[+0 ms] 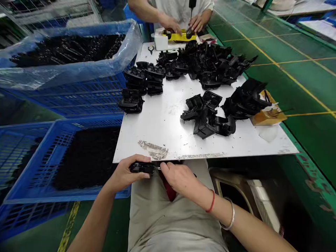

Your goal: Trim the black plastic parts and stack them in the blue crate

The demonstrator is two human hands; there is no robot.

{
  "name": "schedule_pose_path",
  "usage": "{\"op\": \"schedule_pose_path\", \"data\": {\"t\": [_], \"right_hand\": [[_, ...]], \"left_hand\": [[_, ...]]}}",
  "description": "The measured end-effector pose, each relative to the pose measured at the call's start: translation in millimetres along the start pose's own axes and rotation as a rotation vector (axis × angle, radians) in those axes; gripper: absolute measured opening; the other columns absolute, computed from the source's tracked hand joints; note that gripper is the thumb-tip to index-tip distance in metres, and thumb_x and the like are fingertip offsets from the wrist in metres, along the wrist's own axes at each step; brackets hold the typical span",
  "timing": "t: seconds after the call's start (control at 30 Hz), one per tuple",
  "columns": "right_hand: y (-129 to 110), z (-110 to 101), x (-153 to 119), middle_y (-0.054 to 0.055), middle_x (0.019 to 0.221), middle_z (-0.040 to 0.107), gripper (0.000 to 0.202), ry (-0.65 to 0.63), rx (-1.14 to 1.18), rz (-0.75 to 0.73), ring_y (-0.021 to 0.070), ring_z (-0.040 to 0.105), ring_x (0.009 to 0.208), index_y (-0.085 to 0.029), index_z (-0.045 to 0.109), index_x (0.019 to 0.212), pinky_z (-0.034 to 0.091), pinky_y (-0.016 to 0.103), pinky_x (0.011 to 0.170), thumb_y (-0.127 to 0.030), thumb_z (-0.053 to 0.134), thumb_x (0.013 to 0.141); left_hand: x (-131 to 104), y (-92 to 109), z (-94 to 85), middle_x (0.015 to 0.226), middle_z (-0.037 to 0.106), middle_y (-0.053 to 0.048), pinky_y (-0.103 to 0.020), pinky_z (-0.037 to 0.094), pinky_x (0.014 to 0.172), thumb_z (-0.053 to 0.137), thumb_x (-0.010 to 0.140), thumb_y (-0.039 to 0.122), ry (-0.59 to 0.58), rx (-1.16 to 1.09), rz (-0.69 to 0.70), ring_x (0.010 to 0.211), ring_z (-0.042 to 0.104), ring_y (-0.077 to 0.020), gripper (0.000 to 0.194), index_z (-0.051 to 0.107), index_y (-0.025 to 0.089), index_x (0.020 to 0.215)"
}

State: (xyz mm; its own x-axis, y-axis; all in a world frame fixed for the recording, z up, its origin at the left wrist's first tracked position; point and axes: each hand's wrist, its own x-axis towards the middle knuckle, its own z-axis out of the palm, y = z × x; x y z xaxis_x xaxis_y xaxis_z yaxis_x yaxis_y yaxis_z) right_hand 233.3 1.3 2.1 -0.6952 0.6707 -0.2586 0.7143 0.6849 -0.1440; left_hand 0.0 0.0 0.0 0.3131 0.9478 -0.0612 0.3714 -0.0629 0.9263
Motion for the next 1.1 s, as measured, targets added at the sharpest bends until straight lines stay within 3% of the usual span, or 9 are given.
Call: {"op": "schedule_pose_path", "data": {"t": [0.57, 0.73, 1.1], "right_hand": [[-7, 4, 11, 0.005, 0.083, 0.065, 0.022, -0.006, 0.002, 0.062, 0.0175, 0.063, 0.062, -0.019, 0.045, 0.100, 0.020, 0.031, 0.044, -0.002, 0.036, 0.090], [-10, 7, 11, 0.005, 0.079, 0.064, 0.022, 0.070, -0.002, 0.056, 0.0184, 0.062, 0.062, -0.019, 0.045, 0.100, 0.025, 0.029, 0.044, -0.002, 0.035, 0.090], [-7, -2, 6, 0.003, 0.078, 0.066, 0.023, 0.036, 0.010, 0.058, 0.0163, 0.060, 0.057, -0.018, 0.048, 0.095, 0.013, 0.030, 0.042, 0.002, 0.043, 0.085]], "left_hand": [[4, 1, -1.2, 0.104, 0.075, -0.006, -0.031, 0.053, 0.092, 0.084, 0.070, 0.035, 0.001, 0.001, -0.004, 0.099, 0.069, -0.0220, 0.038, 0.070, 0.019, 0.101], [6, 1, -1.9, 0.104, 0.074, -0.006, -0.032, 0.052, 0.092, 0.084, 0.069, 0.036, -0.004, 0.008, 0.001, 0.100, 0.069, -0.0222, 0.039, 0.070, 0.019, 0.101], [4, 3, -4.2, 0.106, 0.074, -0.006, -0.032, 0.052, 0.091, 0.085, 0.068, 0.039, -0.030, -0.014, -0.055, 0.101, 0.068, -0.0236, 0.041, 0.070, 0.020, 0.101]]}}
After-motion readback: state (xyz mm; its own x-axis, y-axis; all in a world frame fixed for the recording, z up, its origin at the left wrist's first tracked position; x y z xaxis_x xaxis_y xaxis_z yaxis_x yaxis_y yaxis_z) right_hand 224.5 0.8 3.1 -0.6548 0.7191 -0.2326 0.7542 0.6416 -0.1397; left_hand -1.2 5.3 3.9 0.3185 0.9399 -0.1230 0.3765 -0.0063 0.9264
